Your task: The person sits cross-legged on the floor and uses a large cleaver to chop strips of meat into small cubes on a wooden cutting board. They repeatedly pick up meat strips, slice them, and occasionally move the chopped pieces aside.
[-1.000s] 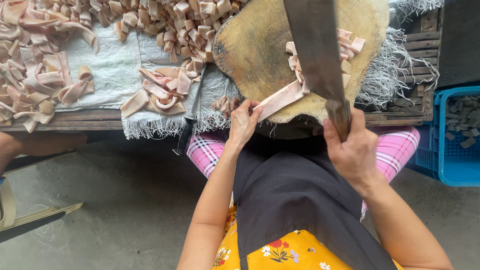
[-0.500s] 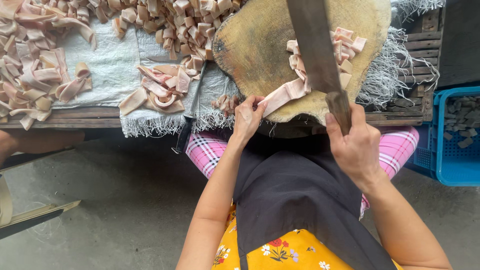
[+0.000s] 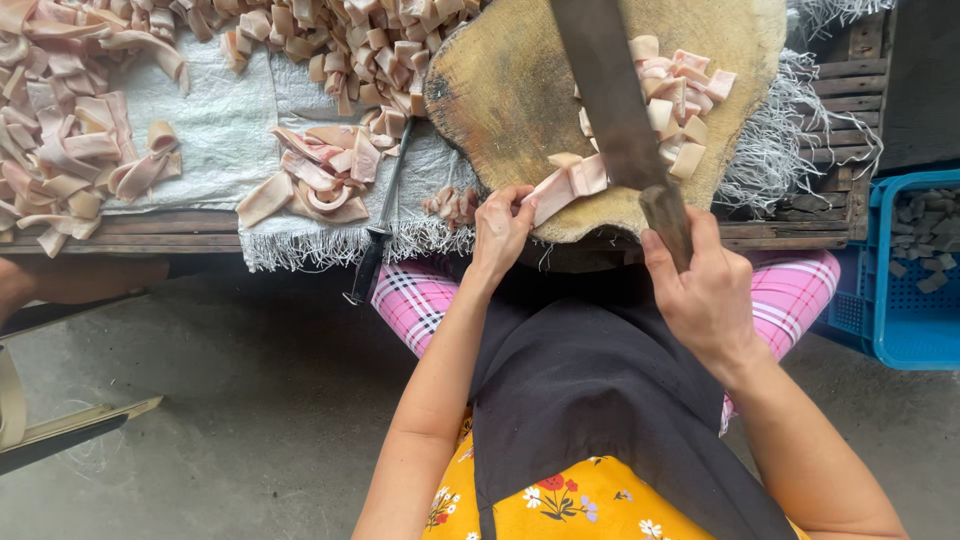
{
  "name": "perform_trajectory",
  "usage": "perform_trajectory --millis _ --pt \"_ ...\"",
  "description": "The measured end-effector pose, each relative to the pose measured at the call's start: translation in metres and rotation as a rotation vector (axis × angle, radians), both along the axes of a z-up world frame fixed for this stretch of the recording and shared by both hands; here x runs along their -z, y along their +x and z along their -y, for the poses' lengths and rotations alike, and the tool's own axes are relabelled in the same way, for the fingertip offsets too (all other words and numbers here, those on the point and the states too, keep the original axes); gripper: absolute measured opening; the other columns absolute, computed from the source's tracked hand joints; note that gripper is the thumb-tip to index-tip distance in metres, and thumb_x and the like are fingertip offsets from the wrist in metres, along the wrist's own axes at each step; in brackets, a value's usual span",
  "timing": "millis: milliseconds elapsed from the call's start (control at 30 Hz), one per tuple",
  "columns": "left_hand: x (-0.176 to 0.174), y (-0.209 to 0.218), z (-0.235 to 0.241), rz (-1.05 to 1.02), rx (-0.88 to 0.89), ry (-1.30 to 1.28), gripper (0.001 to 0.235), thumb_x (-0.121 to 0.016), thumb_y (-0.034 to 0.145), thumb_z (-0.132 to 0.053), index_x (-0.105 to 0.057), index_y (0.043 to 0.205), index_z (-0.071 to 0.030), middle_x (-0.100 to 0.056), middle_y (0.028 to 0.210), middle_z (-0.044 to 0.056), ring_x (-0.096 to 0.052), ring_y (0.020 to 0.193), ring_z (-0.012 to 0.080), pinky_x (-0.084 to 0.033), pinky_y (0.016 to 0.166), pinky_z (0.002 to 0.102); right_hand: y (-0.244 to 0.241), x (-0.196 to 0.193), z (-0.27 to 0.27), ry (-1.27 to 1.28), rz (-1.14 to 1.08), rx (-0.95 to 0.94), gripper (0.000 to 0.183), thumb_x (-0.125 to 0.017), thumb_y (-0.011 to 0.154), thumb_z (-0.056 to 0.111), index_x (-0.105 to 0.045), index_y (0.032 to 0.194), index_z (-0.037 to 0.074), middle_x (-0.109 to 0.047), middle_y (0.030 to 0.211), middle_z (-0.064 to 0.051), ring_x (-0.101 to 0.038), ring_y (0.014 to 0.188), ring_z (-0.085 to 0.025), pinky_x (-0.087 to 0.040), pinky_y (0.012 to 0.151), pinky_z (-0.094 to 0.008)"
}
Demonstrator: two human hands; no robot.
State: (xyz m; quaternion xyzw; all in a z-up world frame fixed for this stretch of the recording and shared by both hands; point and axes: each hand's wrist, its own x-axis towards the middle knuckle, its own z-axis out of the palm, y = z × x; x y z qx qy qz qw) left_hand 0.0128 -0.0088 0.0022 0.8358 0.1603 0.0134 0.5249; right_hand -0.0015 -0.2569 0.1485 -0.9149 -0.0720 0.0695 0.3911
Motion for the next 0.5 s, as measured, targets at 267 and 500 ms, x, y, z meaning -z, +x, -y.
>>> perform_trajectory --millis 267,500 --pt "0.005 0.001 -0.003 0.083 0.004 0.097 0.019 -0.068 0.092 -0.012 -0.071 0.103 0.003 -0.074 0.089 0.017 -0.073 0.078 0.0234 -0.057 0.074 0.035 -0.016 0.059 -0.02 -0.349 -0.202 -0.179 0.038 -0.064 0.1 0.032 -0.051 0.12 0.003 -0.071 0.076 -0.028 -0.07 0.068 -0.049 -0.056 0.064 -0.058" --pt "0.012 0.002 -0.002 0.024 -0.017 -0.088 0.029 -0.066 0.096 -0.013 -0.066 0.118 0.005 -0.069 0.108 0.017 -0.075 0.077 0.0186 -0.062 0.069 0.031 -0.007 0.0 -0.006 0.01 0.012 -0.052 0.033 -0.063 0.103 0.027 -0.055 0.124 0.003 -0.07 0.072 -0.021 -0.072 0.059 -0.035 -0.056 0.054 -0.046"
